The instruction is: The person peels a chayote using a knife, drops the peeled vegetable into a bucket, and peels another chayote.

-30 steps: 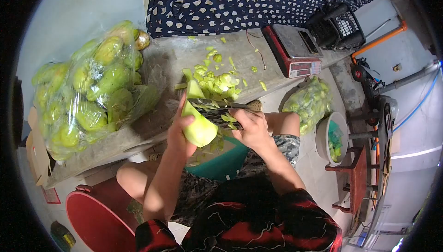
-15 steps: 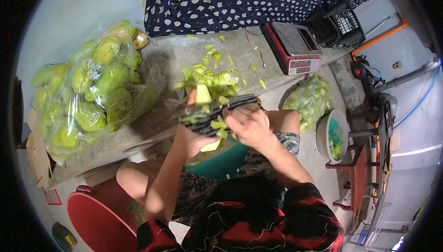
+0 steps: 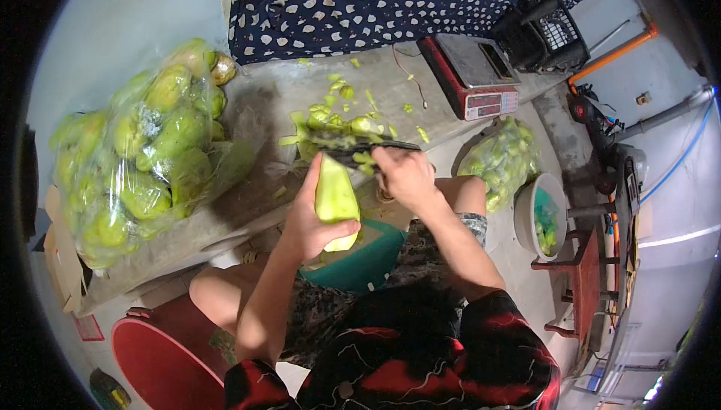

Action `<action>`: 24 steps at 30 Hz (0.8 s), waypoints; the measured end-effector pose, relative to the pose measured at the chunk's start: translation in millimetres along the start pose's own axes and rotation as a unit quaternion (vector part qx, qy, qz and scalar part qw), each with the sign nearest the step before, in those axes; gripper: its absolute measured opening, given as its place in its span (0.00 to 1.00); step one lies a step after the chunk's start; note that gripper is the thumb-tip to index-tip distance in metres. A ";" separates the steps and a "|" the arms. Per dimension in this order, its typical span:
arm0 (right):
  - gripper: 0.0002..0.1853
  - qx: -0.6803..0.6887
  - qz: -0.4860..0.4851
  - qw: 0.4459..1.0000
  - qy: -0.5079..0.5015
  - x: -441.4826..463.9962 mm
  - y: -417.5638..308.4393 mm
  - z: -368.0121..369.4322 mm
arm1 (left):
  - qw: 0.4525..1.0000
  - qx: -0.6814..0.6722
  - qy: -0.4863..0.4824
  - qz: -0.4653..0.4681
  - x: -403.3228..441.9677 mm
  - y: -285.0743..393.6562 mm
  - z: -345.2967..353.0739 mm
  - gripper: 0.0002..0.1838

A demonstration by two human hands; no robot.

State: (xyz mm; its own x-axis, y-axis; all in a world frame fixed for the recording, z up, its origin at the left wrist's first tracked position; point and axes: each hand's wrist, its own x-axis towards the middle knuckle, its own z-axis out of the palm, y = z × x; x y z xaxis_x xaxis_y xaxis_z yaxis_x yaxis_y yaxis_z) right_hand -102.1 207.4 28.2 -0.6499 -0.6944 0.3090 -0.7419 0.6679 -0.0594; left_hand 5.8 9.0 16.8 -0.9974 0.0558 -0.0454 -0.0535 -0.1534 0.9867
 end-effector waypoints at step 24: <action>0.08 0.337 0.247 0.874 0.248 -1.1 -44.1 -17.7 | 0.911 -0.374 0.154 -0.079 17.6 6.9 -17.3 0.41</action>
State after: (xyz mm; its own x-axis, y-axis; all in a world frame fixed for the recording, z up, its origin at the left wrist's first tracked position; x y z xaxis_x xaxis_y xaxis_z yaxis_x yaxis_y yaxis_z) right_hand -65.8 183.5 47.2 -0.8909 -0.0533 0.4510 -0.4286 0.4271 -0.7962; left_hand -13.0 -8.1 20.1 -0.9348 -0.1257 -0.3323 -0.1006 -0.8034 0.5869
